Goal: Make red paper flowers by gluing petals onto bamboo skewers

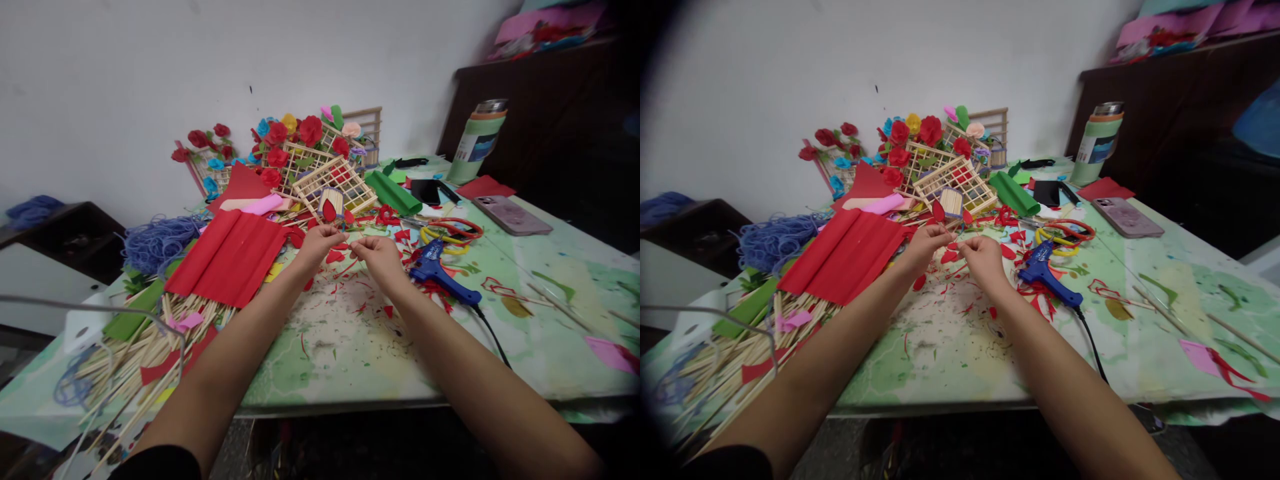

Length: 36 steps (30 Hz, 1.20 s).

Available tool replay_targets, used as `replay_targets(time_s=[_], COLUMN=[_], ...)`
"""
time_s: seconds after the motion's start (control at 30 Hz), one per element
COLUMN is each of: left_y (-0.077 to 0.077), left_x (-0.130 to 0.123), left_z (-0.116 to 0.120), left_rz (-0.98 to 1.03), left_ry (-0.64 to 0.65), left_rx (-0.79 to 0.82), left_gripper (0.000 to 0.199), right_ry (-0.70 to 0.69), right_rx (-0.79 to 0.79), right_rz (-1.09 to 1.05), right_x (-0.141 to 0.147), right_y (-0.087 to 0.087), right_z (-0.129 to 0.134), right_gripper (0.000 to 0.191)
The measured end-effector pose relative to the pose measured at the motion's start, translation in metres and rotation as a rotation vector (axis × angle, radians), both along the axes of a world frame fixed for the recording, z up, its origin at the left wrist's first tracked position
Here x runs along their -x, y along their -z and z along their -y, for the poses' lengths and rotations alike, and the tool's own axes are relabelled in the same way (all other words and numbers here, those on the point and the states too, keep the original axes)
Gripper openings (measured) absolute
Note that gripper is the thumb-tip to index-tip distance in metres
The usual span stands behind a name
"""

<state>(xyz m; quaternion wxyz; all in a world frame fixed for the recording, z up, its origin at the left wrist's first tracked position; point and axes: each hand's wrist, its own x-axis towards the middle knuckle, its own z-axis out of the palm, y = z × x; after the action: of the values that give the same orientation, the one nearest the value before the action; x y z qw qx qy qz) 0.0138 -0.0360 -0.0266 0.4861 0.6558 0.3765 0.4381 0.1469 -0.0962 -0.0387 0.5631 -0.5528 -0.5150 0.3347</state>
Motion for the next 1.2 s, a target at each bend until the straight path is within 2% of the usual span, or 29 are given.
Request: replay_targets(time_s=[0.2, 0.5, 0.6, 0.73, 0.8, 0.97, 1.2], left_y=[0.002, 0.001, 0.002, 0.002, 0.002, 0.002, 0.004], left_x=[-0.001, -0.002, -0.002, -0.003, -0.003, -0.004, -0.009], left_z=[0.001, 0.001, 0.002, 0.002, 0.002, 0.003, 0.004], left_rz=[-0.07, -0.022, 0.019, 0.062, 0.057, -0.017, -0.118], left_ry=[-0.069, -0.08, -0.011, 0.2, 0.227, 0.123, 0.054], left_rx=[-0.022, 0.008, 0.018, 0.069, 0.065, -0.016, -0.083], left_gripper=[0.019, 0.019, 0.023, 0.025, 0.026, 0.034, 0.038], right_ry=[-0.009, -0.021, 0.009, -0.009, -0.03, -0.024, -0.011], right_rx=[0.009, 0.019, 0.007, -0.003, -0.001, -0.006, 0.004], right_rz=[0.024, 0.024, 0.022, -0.058, -0.096, -0.112, -0.057], right_x=[0.001, 0.001, 0.0, -0.003, -0.004, -0.002, -0.002], right_y=[0.0, 0.001, 0.004, 0.01, 0.012, 0.01, 0.008], right_z=[0.001, 0.001, -0.002, -0.006, -0.008, -0.007, -0.005], right_gripper=[0.024, 0.02, 0.02, 0.024, 0.025, 0.023, 0.018])
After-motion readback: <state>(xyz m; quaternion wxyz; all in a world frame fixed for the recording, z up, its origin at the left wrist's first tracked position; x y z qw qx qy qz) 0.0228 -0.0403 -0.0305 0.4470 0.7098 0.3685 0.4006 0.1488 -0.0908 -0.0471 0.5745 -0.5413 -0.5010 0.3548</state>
